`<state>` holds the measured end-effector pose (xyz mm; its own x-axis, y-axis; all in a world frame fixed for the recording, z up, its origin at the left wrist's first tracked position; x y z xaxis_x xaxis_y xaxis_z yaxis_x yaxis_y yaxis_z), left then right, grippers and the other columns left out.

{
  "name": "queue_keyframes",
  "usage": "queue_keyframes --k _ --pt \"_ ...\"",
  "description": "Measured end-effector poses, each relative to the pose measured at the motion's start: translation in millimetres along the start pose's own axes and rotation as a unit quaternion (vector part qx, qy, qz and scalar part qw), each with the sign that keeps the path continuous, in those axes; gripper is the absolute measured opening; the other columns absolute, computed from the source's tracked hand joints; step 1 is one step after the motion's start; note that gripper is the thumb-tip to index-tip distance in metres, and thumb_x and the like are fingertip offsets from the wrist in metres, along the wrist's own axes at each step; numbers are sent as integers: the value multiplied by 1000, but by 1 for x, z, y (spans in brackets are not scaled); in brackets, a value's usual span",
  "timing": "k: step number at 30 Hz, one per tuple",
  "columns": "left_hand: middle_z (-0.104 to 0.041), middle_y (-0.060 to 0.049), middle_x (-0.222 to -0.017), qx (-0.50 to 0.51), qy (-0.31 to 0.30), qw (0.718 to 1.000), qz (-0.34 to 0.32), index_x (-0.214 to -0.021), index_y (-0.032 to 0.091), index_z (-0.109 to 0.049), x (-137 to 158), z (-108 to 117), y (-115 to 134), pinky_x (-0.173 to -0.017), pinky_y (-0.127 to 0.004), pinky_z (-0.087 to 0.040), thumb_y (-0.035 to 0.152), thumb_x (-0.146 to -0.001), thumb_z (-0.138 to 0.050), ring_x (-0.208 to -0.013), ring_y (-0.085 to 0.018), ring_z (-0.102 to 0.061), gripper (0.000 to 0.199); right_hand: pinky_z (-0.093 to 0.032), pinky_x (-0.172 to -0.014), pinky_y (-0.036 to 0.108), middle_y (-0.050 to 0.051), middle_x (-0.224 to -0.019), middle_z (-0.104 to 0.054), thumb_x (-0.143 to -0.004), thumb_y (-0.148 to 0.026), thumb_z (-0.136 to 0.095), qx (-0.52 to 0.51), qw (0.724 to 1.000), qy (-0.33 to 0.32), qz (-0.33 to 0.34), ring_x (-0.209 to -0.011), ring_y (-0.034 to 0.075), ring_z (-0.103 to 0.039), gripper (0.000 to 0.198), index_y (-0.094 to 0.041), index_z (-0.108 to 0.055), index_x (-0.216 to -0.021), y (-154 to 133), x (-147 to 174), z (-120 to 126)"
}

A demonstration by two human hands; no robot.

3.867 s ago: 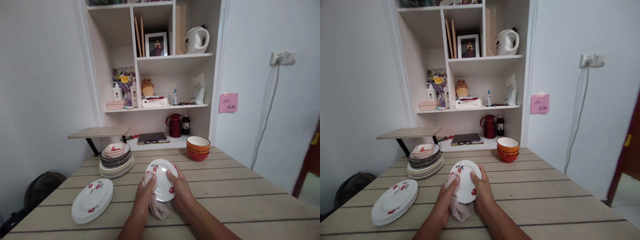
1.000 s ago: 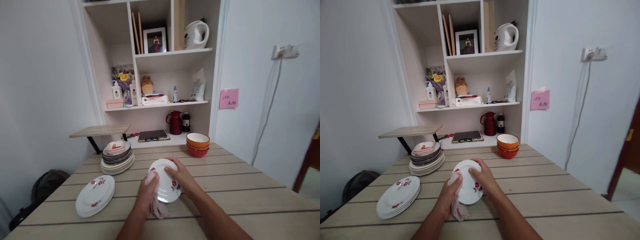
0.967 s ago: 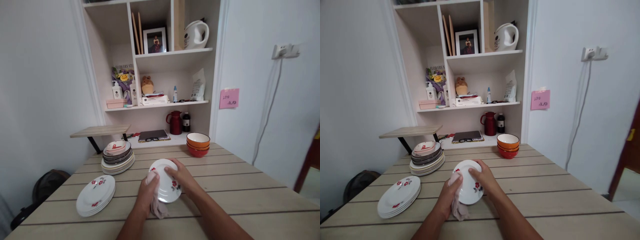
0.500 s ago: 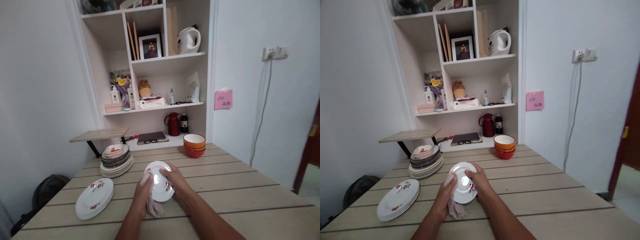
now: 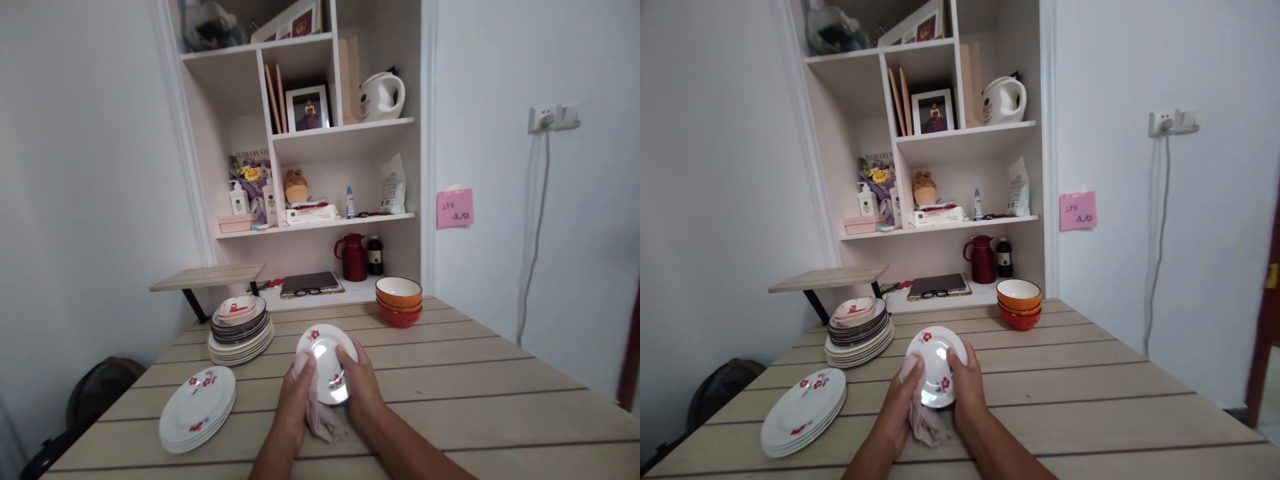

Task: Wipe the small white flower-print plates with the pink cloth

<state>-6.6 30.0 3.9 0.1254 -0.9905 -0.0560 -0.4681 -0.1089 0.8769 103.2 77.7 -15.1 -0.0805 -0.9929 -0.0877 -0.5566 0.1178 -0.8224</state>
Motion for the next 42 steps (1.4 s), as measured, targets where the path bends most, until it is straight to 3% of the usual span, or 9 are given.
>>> queue_keyframes --k 6,11,13,15,18,23,35,42 --pt "-76 -13 -90 14 7 1000 -7 -103 13 -66 -8 12 -4 -79 -41 -57 50 -60 -83 -84 -30 -73 59 -48 -56 29 1 -78 -69 -66 -34 -75 59 989 -127 -54 -64 19 -64 40 -22 -56 -99 -20 -2 3" --pt "-76 -13 -86 -49 -50 998 8 -96 11 -69 -4 6 -3 -80 -38 -56 49 -60 -84 -87 -29 -71 54 -49 -62 31 3 -90 -69 -68 -38 -76 103 978 -169 -67 -73 21 -67 59 -28 -51 -121 -51 -2 14" --pt "-76 -12 -83 -70 -53 996 13 -96 11 -70 -5 7 -5 -78 -37 -56 49 -60 -83 -84 -29 -71 54 -49 -63 31 4 -94 -70 -66 -35 -78 127 966 -209 -81 -75 21 -67 57 -26 -56 -117 -54 3 11" --pt "-75 -12 -81 -82 -44 996 15 -97 10 -70 -8 9 -8 -76 -36 -57 48 -62 -82 -81 -27 -71 53 -48 -60 30 3 -83 -70 -64 -35 -79 145 957 -233 -95 -69 20 -65 44 -21 -62 -103 -52 8 5" --pt "-75 -12 -79 -90 -29 995 21 -97 10 -70 -14 14 -14 -74 -36 -57 47 -62 -82 -80 -28 -71 53 -45 -56 28 2 -70 -68 -66 -38 -77 138 966 -199 -93 -60 17 -62 34 -17 -64 -90 -46 9 2" --pt "-75 -12 -76 -108 -2 993 48 -92 10 -71 -25 20 -26 -68 -36 -58 50 -56 -85 -75 -29 -72 55 -44 -52 26 0 -69 -67 -66 -35 -77 86 975 -167 -117 -56 16 -60 31 -18 -61 -86 -36 3 6" --pt "-75 -10 -74 -121 49 987 90 -95 11 -68 -28 33 -27 -61 -32 -58 51 -62 -82 -71 -29 -73 54 -40 -49 23 0 -68 -67 -66 -31 -77 25 980 -147 -133 -53 14 -59 31 -18 -58 -87 -16 -14 5" --pt "-76 -11 -83 -38 67 995 64 -105 12 -66 -28 32 -24 -68 -34 -58 41 -62 -85 -76 -28 -73 55 -45 -57 26 0 -70 -69 -64 -35 -80 -61 989 -100 -95 -59 16 -61 40 -17 -61 -95 4 -20 -4"
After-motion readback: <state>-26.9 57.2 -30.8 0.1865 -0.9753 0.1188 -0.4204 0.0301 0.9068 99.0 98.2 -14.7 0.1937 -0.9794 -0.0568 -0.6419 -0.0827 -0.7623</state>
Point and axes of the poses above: each hand's wrist, its own x-axis away from the middle knuckle, its own z-axis out of the back of the hand, y = z × x, the point moved 4 cm from there along -x, towards the middle knuckle
